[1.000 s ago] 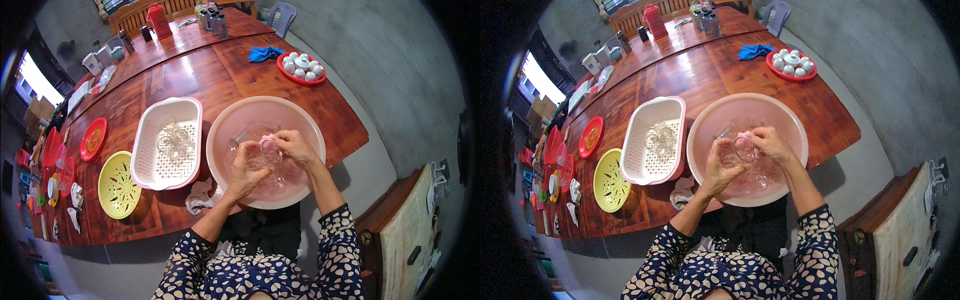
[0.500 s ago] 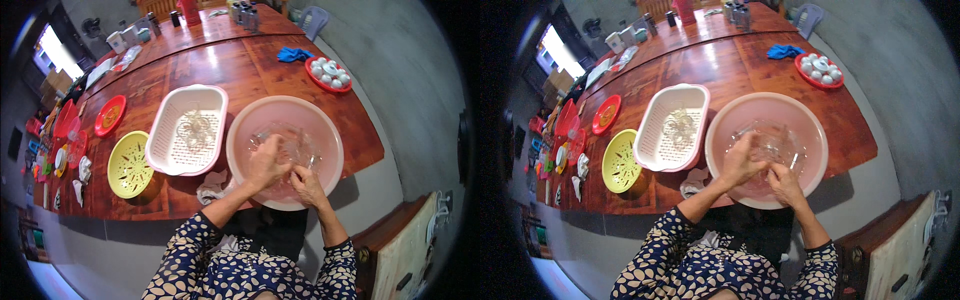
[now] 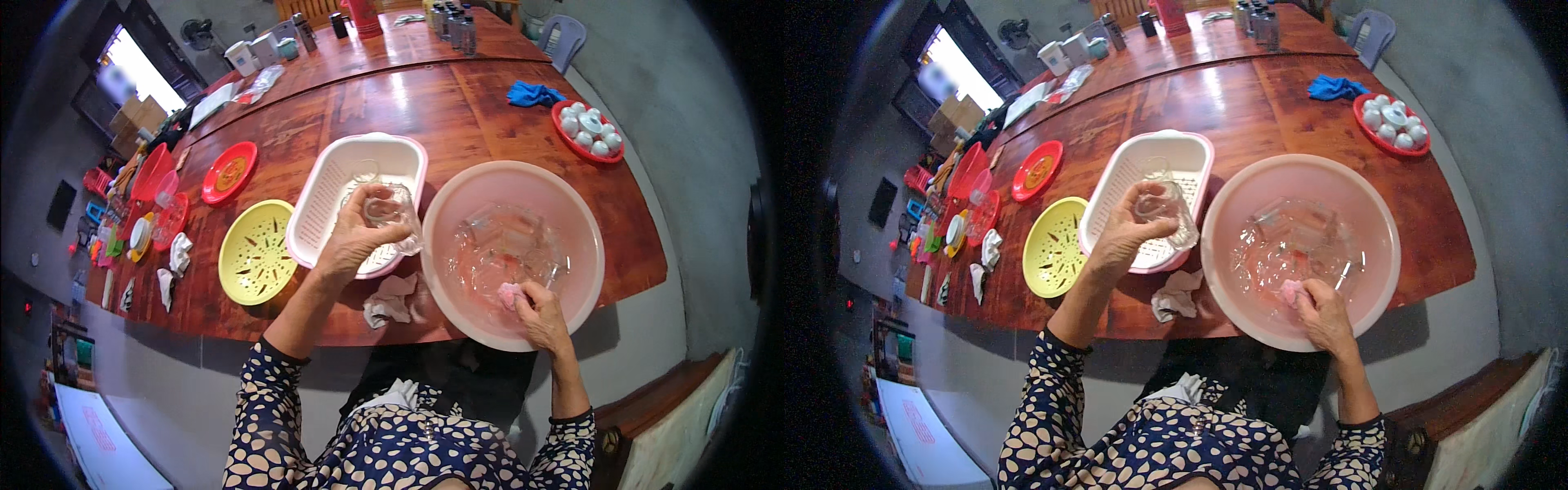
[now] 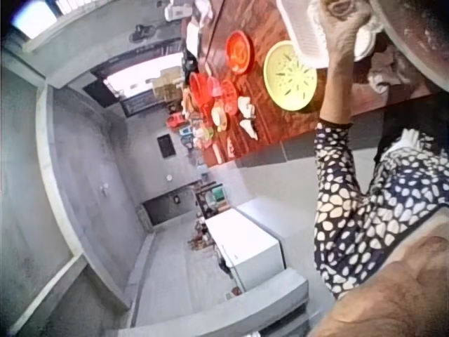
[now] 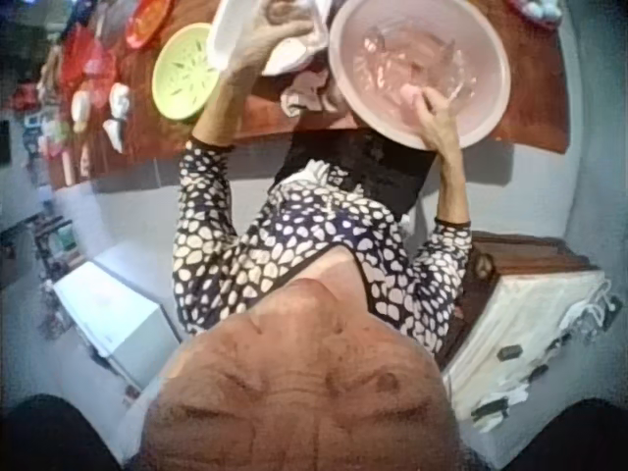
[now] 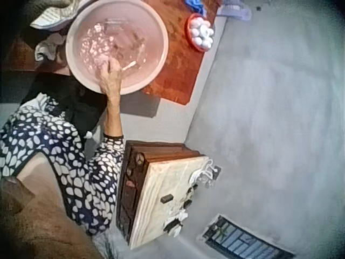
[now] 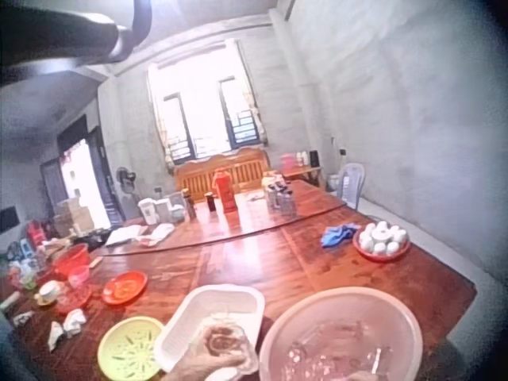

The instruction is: The person washes multiple small glass cups using a pink cloth and water in a large pink basin. They scrub each cup individually and place the cleaned items into a white plastic basket on the table.

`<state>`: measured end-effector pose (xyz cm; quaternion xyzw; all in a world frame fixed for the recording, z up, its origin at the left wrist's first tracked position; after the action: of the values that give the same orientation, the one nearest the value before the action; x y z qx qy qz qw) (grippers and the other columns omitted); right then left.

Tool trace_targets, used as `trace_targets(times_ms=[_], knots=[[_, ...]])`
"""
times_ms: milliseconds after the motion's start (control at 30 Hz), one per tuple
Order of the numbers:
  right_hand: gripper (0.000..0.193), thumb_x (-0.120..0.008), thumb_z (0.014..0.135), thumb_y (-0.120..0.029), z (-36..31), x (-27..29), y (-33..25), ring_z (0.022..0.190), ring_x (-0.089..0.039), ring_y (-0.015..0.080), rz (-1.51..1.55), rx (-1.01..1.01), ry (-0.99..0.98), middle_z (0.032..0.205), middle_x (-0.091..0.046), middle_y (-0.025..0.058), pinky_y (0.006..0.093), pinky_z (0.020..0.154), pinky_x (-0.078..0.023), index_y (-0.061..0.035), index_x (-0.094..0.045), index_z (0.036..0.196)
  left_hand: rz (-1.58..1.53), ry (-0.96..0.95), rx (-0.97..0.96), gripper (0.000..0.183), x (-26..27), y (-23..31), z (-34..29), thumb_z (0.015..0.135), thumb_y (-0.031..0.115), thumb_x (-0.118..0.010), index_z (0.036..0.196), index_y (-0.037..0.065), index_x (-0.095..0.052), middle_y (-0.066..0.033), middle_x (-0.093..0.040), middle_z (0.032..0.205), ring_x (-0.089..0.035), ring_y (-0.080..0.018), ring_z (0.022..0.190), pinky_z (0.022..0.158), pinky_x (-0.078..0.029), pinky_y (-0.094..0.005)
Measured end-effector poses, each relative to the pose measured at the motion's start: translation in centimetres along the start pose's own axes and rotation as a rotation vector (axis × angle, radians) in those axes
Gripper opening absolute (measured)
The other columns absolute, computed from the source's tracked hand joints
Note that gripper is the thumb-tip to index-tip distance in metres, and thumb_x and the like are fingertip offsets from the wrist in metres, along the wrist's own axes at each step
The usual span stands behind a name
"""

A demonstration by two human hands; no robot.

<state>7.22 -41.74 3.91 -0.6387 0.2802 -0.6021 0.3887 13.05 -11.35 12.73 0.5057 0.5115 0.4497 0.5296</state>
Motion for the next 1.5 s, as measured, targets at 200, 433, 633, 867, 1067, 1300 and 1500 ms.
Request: trace_targets(times_ms=[200,433,633,867,1067,1300,1500], knots=[[0.018,-0.056,0.083,-0.012,0.0,0.0,-0.1,0.071,-0.061,0.0273,0.012,-0.03,-0.02,0.08,-0.062,0.0192,0.0357,0.063,-0.046,0.0029,-0.062,0.091,-0.022,0.154,0.018,0.057,5.9,0.3,-0.5,0.07,0.0,-0.076,0.117,0.002,-0.045,-0.0159,-0.057,0.108,-0.058,-0.0202,0.099,0.086,-0.05,-0.0313],[0.018,-0.057,0.083,-0.013,-0.1,0.3,-0.3,0.071,-0.061,0.0275,0.022,-0.005,-0.01,0.079,-0.062,0.0186,0.0358,0.063,-0.046,0.0033,-0.062,0.09,0.519,0.307,-0.001,0.063,10.0,-2.0,1.1,0.061,0.005,-0.081,0.111,-0.002,-0.044,-0.0163,-0.05,0.1,-0.054,-0.0227,0.092,0.075,-0.053,-0.0309],[0.018,-0.058,0.082,-0.011,0.1,0.0,-0.4,0.07,-0.06,0.0274,0.042,-0.006,-0.011,0.08,-0.061,0.0184,0.0358,0.062,-0.045,0.0039,-0.062,0.09,0.941,0.351,0.039,0.061,13.0,-6.4,2.9,0.054,0.015,-0.079,0.101,-0.001,-0.045,-0.0156,-0.051,0.097,-0.054,-0.0263,0.092,0.081,-0.047,-0.0363],[0.016,-0.058,0.08,-0.01,0.0,-0.3,-0.6,0.065,-0.055,0.0254,0.03,0.013,-0.019,0.074,-0.056,0.0153,0.0356,0.06,-0.043,0.0037,-0.062,0.089,1.154,0.361,0.095,0.068,13.9,-8.7,4.4,0.054,0.022,-0.085,0.105,0.001,-0.045,-0.0167,-0.052,0.101,-0.054,-0.0299,0.097,0.085,-0.047,-0.0399],[0.014,-0.056,0.082,-0.01,0.1,-0.3,-1.3,0.064,-0.055,0.0259,-0.031,0.006,-0.064,0.074,-0.056,0.0159,0.0355,0.059,-0.043,0.0032,-0.06,0.086,1.179,0.334,-0.048,0.074,14.9,-9.7,4.3,0.055,0.019,-0.086,0.113,0.001,-0.044,-0.0171,-0.052,0.104,-0.053,-0.0308,0.101,0.091,-0.046,-0.0415],[0.018,-0.059,0.086,-0.018,0.5,-0.5,-1.0,0.073,-0.059,0.0339,-0.19,0.125,-0.041,0.077,-0.057,0.0186,0.0414,0.065,-0.047,-0.0001,-0.061,0.085,1.533,0.407,-0.397,0.085,5.2,-2.0,1.3,0.059,0.023,-0.085,0.129,0.005,-0.041,-0.0179,-0.045,0.113,-0.046,-0.0322,0.107,0.091,-0.041,-0.0426],[0.014,-0.054,0.086,-0.014,2.2,-3.6,-1.3,0.081,-0.062,0.0335,-0.688,0.242,-0.167,0.094,-0.058,0.0189,0.0458,0.07,-0.052,-0.0016,-0.059,0.092,1.159,-0.115,-0.458,0.042,-5.9,-4.1,2.8,0.07,0.01,-0.073,0.106,0.005,-0.054,-0.0161,-0.054,0.102,-0.056,-0.0307,0.092,0.077,-0.049,-0.0402]])
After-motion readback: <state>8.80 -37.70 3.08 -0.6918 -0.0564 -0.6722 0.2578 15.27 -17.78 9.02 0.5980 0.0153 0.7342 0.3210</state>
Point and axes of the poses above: each hand's wrist, its own z-axis towards the middle knuckle, its own x-axis out of the back of the hand, y = z × x, the point moved 2 cm from there along z, towards the middle knuckle
